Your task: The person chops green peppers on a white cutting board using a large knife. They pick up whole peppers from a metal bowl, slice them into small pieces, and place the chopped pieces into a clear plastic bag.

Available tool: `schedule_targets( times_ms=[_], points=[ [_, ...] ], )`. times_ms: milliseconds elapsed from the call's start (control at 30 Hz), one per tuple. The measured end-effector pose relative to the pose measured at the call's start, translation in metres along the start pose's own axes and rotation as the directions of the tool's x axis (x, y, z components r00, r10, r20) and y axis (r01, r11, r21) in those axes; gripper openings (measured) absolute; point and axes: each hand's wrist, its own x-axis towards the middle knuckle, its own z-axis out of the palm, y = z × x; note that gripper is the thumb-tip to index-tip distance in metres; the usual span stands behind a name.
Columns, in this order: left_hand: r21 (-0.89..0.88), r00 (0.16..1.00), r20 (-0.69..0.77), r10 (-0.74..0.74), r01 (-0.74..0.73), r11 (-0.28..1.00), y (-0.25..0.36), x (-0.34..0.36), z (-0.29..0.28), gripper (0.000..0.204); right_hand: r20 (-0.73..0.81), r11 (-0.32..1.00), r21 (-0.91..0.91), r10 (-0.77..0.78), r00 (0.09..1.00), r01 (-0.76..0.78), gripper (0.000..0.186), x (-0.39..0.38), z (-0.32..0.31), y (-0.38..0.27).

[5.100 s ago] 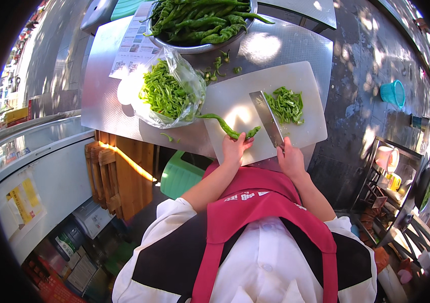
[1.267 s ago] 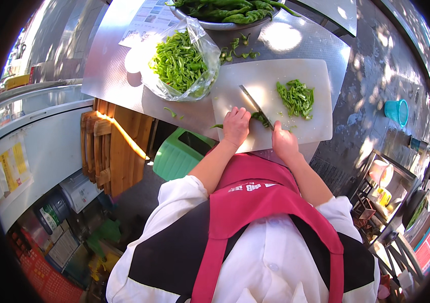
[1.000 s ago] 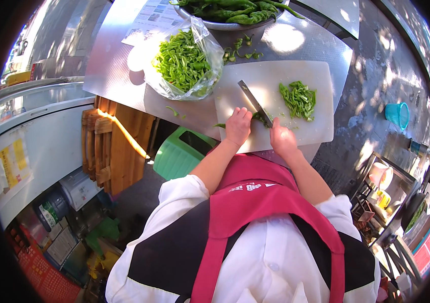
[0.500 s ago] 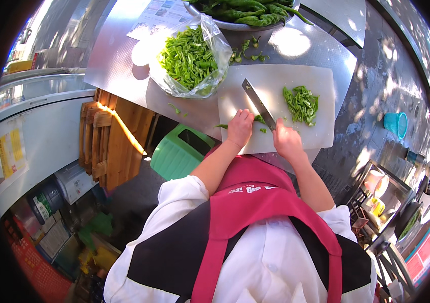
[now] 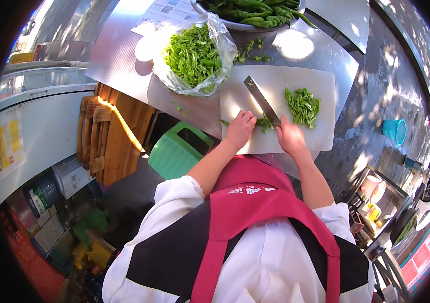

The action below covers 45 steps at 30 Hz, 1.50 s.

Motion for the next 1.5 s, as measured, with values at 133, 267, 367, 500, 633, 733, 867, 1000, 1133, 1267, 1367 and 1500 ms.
schedule_targets(
  times_ms=[133, 267, 367, 500, 633, 733, 867, 1000, 1133, 1267, 1367, 1500],
  points=[
    [-0.010, 0.996, 0.004, 0.087, -0.087, 0.996, 0.010, -0.001, -0.015, 0.045, -0.064, 1.000, 0.026, 0.015, 0.998, -0.013, 0.030, -0.013, -0.025, 0.010],
    [-0.003, 0.999, 0.020, 0.039, -0.039, 0.999, 0.004, -0.007, -0.018, 0.029, -0.062, 0.998, -0.060, -0.029, 0.998, 0.025, 0.031, -0.023, -0.025, 0.008],
    [0.044, 1.000, 0.020, 0.018, -0.019, 0.999, -0.002, -0.012, -0.005, 0.021, -0.071, 0.999, -0.012, 0.043, 0.996, -0.044, 0.035, -0.022, 0.007, 0.006],
    [0.144, 0.998, 0.046, 0.043, -0.049, 0.988, 0.006, -0.009, -0.006, 0.017, -0.312, 0.996, 0.025, -0.075, 0.947, 0.087, 0.037, -0.010, 0.041, 0.009],
    [0.182, 0.998, 0.055, -0.007, -0.003, 0.983, 0.005, -0.011, -0.005, 0.021, -0.152, 0.997, -0.045, -0.073, 0.986, 0.067, 0.038, -0.009, 0.002, 0.002],
    [0.197, 0.996, 0.068, -0.058, 0.043, 0.980, 0.009, -0.011, -0.006, 0.026, -0.157, 0.997, -0.075, -0.031, 0.987, 0.020, 0.035, -0.012, 0.018, 0.001],
    [0.218, 0.999, 0.032, -0.014, 0.007, 0.976, 0.017, -0.005, -0.013, 0.031, -0.095, 0.997, -0.067, 0.040, 0.995, -0.047, 0.036, 0.006, 0.030, 0.004],
    [0.202, 0.991, 0.055, 0.126, -0.134, 0.970, 0.016, -0.006, -0.005, 0.030, -0.252, 0.984, -0.099, -0.171, 0.953, 0.150, 0.026, -0.017, -0.007, -0.003],
    [0.160, 0.992, 0.040, 0.123, -0.128, 0.979, 0.006, -0.007, 0.004, 0.010, 0.028, 0.986, -0.157, -0.045, 0.999, 0.049, 0.027, -0.035, -0.018, -0.010],
    [0.162, 0.993, 0.039, 0.112, -0.117, 0.980, 0.014, -0.002, -0.002, 0.004, -0.018, 0.995, -0.098, -0.016, 1.000, 0.014, 0.029, -0.026, 0.031, 0.006],
    [0.151, 0.997, 0.051, 0.060, -0.067, 0.986, 0.012, -0.004, 0.000, 0.003, -0.096, 0.988, -0.113, -0.117, 0.989, 0.106, 0.030, -0.019, 0.019, 0.002],
    [0.084, 0.999, 0.034, -0.002, 0.000, 0.996, 0.012, -0.007, 0.001, 0.003, -0.130, 0.991, -0.071, -0.125, 0.984, 0.116, 0.028, -0.024, 0.015, -0.002]
  ],
)
